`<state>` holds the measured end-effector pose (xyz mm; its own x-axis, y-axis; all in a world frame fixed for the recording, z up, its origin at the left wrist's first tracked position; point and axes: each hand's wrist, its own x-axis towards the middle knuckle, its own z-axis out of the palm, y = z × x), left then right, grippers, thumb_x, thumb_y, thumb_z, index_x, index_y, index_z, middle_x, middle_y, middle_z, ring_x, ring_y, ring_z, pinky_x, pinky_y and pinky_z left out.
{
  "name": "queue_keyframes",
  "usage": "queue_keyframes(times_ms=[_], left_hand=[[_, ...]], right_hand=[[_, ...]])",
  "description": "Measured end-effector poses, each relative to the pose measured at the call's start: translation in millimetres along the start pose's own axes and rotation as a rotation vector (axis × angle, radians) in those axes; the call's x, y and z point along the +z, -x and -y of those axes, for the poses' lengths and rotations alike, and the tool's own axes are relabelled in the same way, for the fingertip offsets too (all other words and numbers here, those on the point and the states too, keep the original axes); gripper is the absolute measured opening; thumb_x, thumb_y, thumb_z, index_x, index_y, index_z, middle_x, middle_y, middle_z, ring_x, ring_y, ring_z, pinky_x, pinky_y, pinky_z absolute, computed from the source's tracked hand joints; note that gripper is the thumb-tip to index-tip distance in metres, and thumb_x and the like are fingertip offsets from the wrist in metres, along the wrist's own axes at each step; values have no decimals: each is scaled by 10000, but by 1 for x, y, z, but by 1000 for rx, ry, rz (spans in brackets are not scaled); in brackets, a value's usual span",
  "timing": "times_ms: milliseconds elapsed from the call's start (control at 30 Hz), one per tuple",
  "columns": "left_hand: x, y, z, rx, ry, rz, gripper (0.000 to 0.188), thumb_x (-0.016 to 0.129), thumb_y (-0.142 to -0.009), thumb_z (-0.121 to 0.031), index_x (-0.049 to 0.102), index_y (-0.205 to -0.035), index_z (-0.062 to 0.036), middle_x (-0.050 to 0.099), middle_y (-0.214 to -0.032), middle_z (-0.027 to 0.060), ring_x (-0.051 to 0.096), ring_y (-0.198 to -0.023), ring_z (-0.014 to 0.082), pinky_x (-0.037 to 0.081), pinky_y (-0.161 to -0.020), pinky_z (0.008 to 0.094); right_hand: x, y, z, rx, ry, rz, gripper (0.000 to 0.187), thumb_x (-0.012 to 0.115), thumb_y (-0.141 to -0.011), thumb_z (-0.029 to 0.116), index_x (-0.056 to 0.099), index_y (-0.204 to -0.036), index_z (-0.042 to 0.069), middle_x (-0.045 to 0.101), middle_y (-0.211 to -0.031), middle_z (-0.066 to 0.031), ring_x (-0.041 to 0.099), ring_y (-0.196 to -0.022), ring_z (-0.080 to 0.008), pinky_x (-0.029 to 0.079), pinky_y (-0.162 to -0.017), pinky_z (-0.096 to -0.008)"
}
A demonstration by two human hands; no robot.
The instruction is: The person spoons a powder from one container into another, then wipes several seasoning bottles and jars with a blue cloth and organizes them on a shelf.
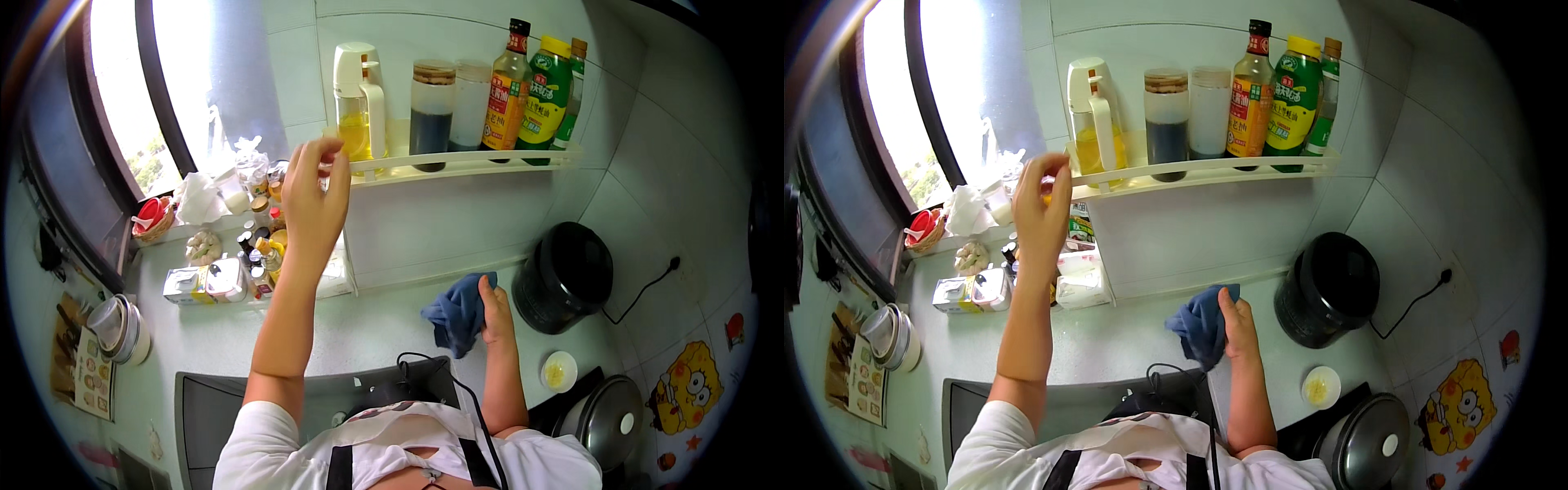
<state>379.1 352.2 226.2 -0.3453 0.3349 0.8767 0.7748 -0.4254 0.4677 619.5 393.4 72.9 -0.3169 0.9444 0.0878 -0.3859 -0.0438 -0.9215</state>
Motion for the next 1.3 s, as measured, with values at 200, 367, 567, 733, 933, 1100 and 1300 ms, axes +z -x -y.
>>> queue_keyframes(times_ms=[200, 367, 567, 733, 933, 1100, 1300], left_hand=[[26, -42, -6, -311, -31, 325, 249, 527, -844, -200, 581, -975, 5, 612, -852, 93, 586, -809, 165, 444, -729, 265], [46, -48, 12, -439, 537, 337, 264, 518, -857, -182, 561, -1001, 34, 609, -840, 88, 593, -816, 164, 453, -768, 270], [48, -59, 23, -385, 636, 363, 231, 532, -850, -114, 550, -1018, 44, 613, -846, 94, 607, -826, 175, 468, -811, 281], [44, -60, 27, -353, 656, 378, 244, 547, -843, -109, 548, -1024, 54, 622, -864, 112, 614, -838, 192, 474, -827, 298], [34, -69, 18, -241, 687, 315, 206, 549, -827, -74, 567, -975, 68, 628, -833, 130, 623, -799, 181, 498, -747, 259], [0, -84, 1, -170, 720, 330, 281, 561, -839, -166, 541, -1032, 38, 629, -871, 105, 613, -829, 201, 480, -804, 310], [-58, -96, -14, -30, 746, 229, 317, 573, -834, -185, 515, -1037, 52, 624, -844, 118, 621, -799, 189, 508, -748, 272]], right_hand=[[-8, -11, -12, 45, 57, 43, 398, 519, -854, 394, 593, -848, 3, 603, -780, -47, 560, -702, -109, 446, -659, -239], [0, -14, -13, -4, 62, 119, 376, 507, -868, 370, 601, -839, 6, 596, -768, -36, 538, -687, -91, 429, -642, -227], [-1, -12, -17, 25, 29, 132, 379, 484, -884, 350, 603, -842, -6, 612, -787, -60, 562, -701, -111, 450, -671, -242], [3, -8, -19, 63, 48, 117, 410, 505, -862, 396, 600, -842, -2, 614, -791, -64, 569, -710, -120, 448, -679, -247], [13, -11, -24, 24, 95, 83, 415, 501, -863, 403, 606, -831, 2, 616, -807, -57, 566, -733, -119, 437, -710, -253], [22, -14, -32, -10, 82, 90, 415, 499, -865, 399, 602, -833, -2, 613, -810, -60, 565, -750, -122, 440, -713, -256], [34, -8, -31, 53, 92, 31, 445, 510, -852, 422, 575, -910, -15, 596, -849, -65, 566, -767, -132, 448, -709, -255]])
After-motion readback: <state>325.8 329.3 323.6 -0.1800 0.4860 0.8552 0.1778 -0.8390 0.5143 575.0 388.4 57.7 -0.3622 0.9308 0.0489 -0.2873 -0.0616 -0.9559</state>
